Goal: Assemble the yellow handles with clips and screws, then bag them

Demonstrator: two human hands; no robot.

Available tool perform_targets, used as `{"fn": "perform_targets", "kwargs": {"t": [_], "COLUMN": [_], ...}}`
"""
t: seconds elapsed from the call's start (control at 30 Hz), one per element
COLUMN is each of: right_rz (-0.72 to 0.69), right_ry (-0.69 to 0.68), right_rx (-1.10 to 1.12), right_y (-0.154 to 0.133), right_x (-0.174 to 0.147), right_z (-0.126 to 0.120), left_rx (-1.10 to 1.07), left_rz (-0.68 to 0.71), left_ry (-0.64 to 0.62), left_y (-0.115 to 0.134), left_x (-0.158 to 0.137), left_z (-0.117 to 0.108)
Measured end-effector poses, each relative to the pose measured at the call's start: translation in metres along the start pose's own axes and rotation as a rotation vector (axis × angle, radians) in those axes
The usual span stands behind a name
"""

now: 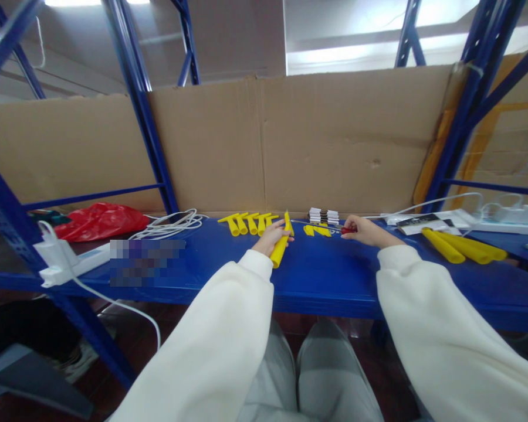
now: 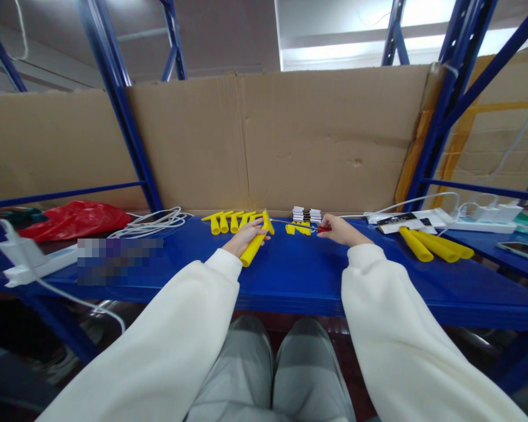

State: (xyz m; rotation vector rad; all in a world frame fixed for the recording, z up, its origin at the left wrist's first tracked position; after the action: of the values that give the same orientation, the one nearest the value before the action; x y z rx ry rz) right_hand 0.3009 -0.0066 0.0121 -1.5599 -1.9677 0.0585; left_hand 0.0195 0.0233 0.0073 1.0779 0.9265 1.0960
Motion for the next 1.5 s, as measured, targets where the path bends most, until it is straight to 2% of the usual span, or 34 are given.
{"fn": "perform_targets", "kwargs": {"t": [0.23, 0.67, 0.9, 1.1, 1.5], "right_rz": [-0.008, 0.012, -0.045, 0.005, -0.049], "right_ry": [0.003, -0.027, -0.163, -0.281, -0.035], "right_rx": [-0.020, -0.048, 0.005, 0.048, -0.115], "right_y": [0.000, -0.007, -0.012, -0.022, -0.012], "right_x": [0.000, -0.003, -0.007, -0.013, -0.007], "right_z": [0.000, -0.004, -0.005, -0.006, 0.003], "left_rx": [-0.005, 0.052, 0.166, 0.231, 0.211], "left_rz": [-0.004, 0.007, 0.103, 0.124, 0.136], "left_ry": [0.014, -0.009, 0.005, 0.028, 0.039], "left_y": [0.004, 0.003, -0.001, 0.000, -0.001], "left_x": [-0.010, -0.007, -0.003, -0.008, -0.007], "left_z": [0.004, 0.002, -0.003, -0.002, -0.002]}}
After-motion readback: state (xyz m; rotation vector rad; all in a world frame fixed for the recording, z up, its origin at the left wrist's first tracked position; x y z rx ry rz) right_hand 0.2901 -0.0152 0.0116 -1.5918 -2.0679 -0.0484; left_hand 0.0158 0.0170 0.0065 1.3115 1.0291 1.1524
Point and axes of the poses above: each hand's wrist, its own x-axis towards the middle knuckle, its own z-axis out of the palm, y = z × x, the point moved 2 cm from there along x, towards the middle knuckle, and after that the axes turned 7 degrees about -x, right-handed, at the moved point
